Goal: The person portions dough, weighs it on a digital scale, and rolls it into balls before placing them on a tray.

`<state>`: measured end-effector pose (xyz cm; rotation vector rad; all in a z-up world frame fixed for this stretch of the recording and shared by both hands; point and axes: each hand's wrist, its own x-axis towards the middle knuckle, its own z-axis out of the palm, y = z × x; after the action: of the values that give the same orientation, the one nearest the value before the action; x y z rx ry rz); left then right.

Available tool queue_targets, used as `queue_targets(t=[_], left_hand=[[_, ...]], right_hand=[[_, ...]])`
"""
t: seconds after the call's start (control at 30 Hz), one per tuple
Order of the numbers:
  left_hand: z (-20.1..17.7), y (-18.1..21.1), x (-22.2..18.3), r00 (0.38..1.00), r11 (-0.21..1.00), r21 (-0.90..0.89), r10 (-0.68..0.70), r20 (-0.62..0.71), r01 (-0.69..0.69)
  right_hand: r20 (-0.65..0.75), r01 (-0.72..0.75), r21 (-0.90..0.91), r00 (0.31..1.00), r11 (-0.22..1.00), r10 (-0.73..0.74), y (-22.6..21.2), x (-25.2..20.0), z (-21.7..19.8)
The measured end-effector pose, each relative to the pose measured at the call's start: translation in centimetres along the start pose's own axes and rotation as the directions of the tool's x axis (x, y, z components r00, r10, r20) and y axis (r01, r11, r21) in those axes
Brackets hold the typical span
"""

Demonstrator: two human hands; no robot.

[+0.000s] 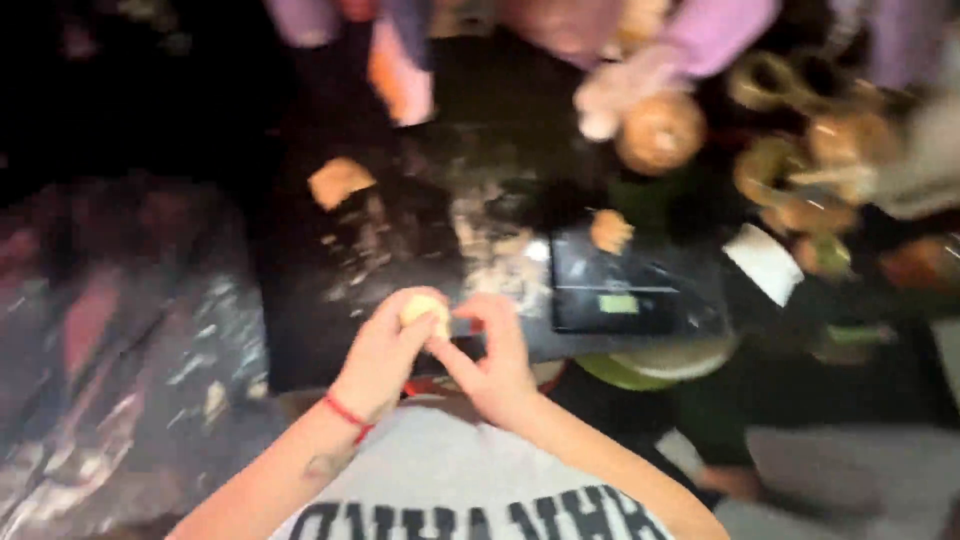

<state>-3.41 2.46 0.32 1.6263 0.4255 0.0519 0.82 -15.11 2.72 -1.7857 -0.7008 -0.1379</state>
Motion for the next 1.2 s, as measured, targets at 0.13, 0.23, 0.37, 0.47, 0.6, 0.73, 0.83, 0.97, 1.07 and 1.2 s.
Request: queue_targets(t=[0.13, 0.23, 0.37, 0.47, 0.6, 0.73, 0.83, 0.97, 1.07, 1.2], left_hand=[[0.4, 5.1, -1.7, 0.981, 0.917, -0.361, -0.191, -0.020, 0.171], [0.2, 6.6, -2.5, 0.978, 0.939, -0.276, -0.209, 0.008, 0.203], [-0.2, 2.6, -2.0, 0.969, 0.920, -0.305, -0.226, 0.095, 0.245], [0.0, 0.6, -1.7, 0.982, 0.962, -0.207, -0.163, 0.090, 0.179], [0.2, 0.7, -1.9, 0.981, 0.889, -0.424, -0.196, -0.005, 0.176], [-0.6, 2.6, -3.1, 0.984, 0.843, -0.509, -0.172, 0.049, 0.173], [-0.4, 0.7, -3.1, 0.974, 0.851, -0.489, -0.101, 0.203, 0.191], [0.1, -2.4, -2.1, 0.986, 0.895, -0.423, -0.091, 0.142, 0.143], [-0.1, 0.0, -2.8, 0.989, 0.834, -0.530, -0.120, 0.091, 0.150], [-0.9, 4.1, -4.1, 0.987, 0.877, -0.453, -0.125, 0.105, 0.159]], right_hand=[[0.134, 0.103, -0.006, 0.986, 0.995, -0.101, -0.6, 0.1, 0.0], [0.184, 0.170, -0.093, 0.971, 0.981, -0.151, -1.2, 0.6, 0.1], [0.152, 0.156, -0.125, 0.979, 0.980, -0.136, -1.0, 0.6, 0.0], [0.138, 0.137, -0.103, 0.983, 0.985, -0.122, -1.0, 0.3, 0.2], [0.165, 0.133, -0.007, 0.978, 0.991, -0.130, -1.3, 0.1, 0.1], [0.182, 0.188, -0.048, 0.967, 0.981, -0.177, -1.7, 0.1, 0.2], [0.167, 0.170, -0.097, 0.974, 0.981, -0.152, -1.8, 0.0, 0.2], [0.120, 0.153, -0.066, 0.982, 0.986, -0.145, -1.3, -0.6, 0.1], [0.119, 0.177, -0.056, 0.978, 0.983, -0.169, -1.4, -0.8, 0.1], [0.123, 0.205, -0.079, 0.973, 0.976, -0.194, -1.8, -0.7, 0.1]])
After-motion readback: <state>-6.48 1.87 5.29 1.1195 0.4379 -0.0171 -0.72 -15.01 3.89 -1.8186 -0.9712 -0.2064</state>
